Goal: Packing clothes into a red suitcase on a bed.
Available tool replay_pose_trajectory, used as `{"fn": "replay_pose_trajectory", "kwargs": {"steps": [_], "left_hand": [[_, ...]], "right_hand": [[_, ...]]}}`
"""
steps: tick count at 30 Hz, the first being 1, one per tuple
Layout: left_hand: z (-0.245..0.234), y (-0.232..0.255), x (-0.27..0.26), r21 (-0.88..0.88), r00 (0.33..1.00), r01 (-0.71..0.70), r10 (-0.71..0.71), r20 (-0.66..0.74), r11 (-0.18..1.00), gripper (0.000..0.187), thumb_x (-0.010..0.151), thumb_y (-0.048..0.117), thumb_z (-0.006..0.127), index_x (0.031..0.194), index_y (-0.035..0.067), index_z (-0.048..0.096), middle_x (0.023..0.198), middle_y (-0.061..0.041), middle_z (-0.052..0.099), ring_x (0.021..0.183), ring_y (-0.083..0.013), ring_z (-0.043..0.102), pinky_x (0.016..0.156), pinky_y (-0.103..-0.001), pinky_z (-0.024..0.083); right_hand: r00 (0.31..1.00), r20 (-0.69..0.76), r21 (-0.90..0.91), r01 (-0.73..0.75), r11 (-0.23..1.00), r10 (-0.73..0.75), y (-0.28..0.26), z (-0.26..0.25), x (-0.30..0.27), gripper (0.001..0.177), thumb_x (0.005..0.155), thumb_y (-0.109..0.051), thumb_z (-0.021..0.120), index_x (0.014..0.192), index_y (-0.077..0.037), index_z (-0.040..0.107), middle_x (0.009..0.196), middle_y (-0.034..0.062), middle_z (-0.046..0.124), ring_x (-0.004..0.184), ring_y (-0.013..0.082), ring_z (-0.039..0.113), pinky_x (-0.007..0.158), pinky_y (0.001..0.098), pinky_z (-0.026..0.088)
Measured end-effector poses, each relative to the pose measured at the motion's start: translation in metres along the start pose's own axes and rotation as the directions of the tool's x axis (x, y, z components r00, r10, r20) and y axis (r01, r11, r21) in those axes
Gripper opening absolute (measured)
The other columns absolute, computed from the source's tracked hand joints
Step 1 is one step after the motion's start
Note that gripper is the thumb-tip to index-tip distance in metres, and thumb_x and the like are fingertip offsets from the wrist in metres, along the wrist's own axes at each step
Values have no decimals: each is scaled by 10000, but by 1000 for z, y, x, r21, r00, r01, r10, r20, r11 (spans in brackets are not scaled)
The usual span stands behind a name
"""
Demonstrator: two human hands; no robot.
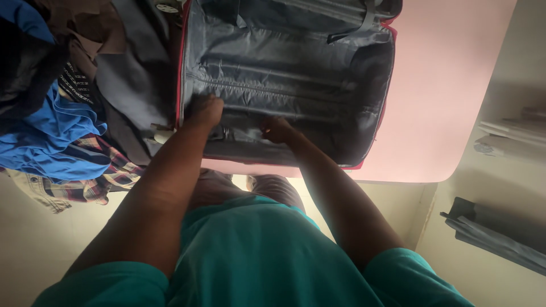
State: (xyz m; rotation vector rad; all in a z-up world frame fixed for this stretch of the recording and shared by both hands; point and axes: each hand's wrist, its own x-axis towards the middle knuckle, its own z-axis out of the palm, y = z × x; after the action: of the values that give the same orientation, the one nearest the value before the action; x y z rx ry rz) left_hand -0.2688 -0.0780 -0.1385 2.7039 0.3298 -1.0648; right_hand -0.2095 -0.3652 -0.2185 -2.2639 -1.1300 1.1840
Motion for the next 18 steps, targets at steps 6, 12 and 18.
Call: {"fn": "replay_pose_trajectory", "kwargs": {"steps": [6,12,18], "left_hand": [[-76,26,-32,-161,979,116,-86,186,980,267,860,138,770,1115,57,763,1259,-199,680,1187,-366,667,1018,-482,530],[-77,29,-3,-771,996,83,-75,46,631,141,834,-9,645,930,15,745,912,-160,785,733,-247,775,699,-347,603],[-109,37,-1,-862,993,-13,-93,-70,506,173,801,-50,648,934,26,729,869,-103,746,604,-167,704,553,-315,543]], "right_hand": [[978,170,-90,134,987,-117,-9,6,11,453,834,-351,784,1210,-123,677,1253,188,672,1077,391,653,938,495,515],[893,245,-252,434,865,-377,32,19,38,333,899,-401,766,1022,-92,760,1083,150,732,1010,332,702,903,446,565],[983,143,529,-173,830,114,-30,-92,6,191,924,-186,703,975,-4,682,817,111,731,633,180,737,559,316,625]]}}
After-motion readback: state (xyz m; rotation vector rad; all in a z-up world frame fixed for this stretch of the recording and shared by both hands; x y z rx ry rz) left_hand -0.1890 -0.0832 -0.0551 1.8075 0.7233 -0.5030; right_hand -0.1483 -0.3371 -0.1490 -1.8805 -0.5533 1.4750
